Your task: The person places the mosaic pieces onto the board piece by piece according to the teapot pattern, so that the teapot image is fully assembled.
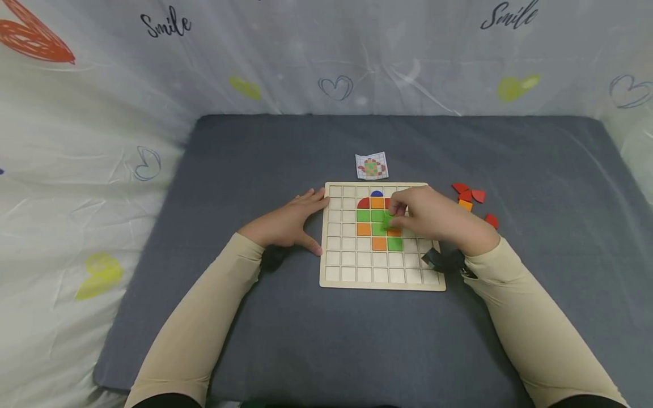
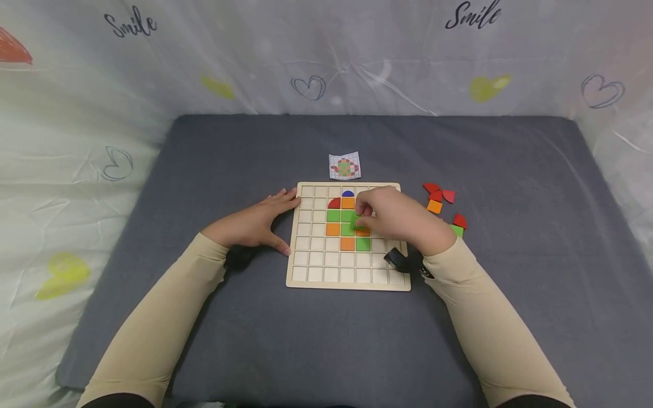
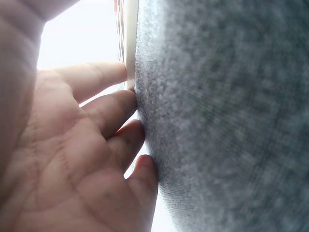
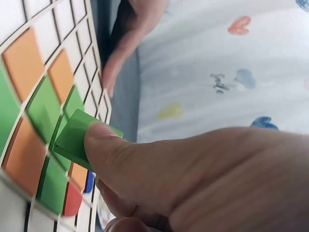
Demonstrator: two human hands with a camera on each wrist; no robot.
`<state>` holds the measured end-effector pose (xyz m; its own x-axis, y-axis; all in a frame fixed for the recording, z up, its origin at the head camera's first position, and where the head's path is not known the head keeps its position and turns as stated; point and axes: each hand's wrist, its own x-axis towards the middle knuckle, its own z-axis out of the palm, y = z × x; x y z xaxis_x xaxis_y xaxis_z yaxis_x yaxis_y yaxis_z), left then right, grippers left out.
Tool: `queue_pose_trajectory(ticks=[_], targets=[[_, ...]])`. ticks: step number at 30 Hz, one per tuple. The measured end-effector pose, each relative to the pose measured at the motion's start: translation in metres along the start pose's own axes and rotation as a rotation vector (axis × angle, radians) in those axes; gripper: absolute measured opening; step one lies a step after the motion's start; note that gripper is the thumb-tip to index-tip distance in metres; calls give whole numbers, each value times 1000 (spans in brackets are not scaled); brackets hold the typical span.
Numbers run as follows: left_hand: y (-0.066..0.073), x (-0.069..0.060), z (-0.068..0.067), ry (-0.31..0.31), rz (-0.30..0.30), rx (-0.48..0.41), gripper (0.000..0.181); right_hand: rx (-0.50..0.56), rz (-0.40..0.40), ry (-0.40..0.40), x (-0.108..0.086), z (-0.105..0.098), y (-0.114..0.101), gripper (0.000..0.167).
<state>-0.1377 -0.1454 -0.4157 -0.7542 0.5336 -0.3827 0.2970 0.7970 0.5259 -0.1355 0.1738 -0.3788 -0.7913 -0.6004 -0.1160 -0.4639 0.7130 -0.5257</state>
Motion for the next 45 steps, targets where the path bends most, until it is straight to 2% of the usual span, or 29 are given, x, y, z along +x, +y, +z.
queue_pose_trajectory(ticks=[6, 14, 19, 31, 45], targets=[[2, 3, 0, -3, 20, -26, 125, 13, -2, -59, 9, 6, -15, 6], [0, 0, 0, -1, 10, -10, 124, 19, -85, -110, 20, 24, -30, 9], [0, -2, 0, 3, 14, -20, 124, 32, -82, -140, 21, 31, -34, 8], [2, -2, -1, 0, 15, -22, 124, 8, -73, -160, 21, 38, -34, 6], [2, -2, -1, -1, 20, -23, 125, -15, -72, -129, 20, 40, -33, 7]])
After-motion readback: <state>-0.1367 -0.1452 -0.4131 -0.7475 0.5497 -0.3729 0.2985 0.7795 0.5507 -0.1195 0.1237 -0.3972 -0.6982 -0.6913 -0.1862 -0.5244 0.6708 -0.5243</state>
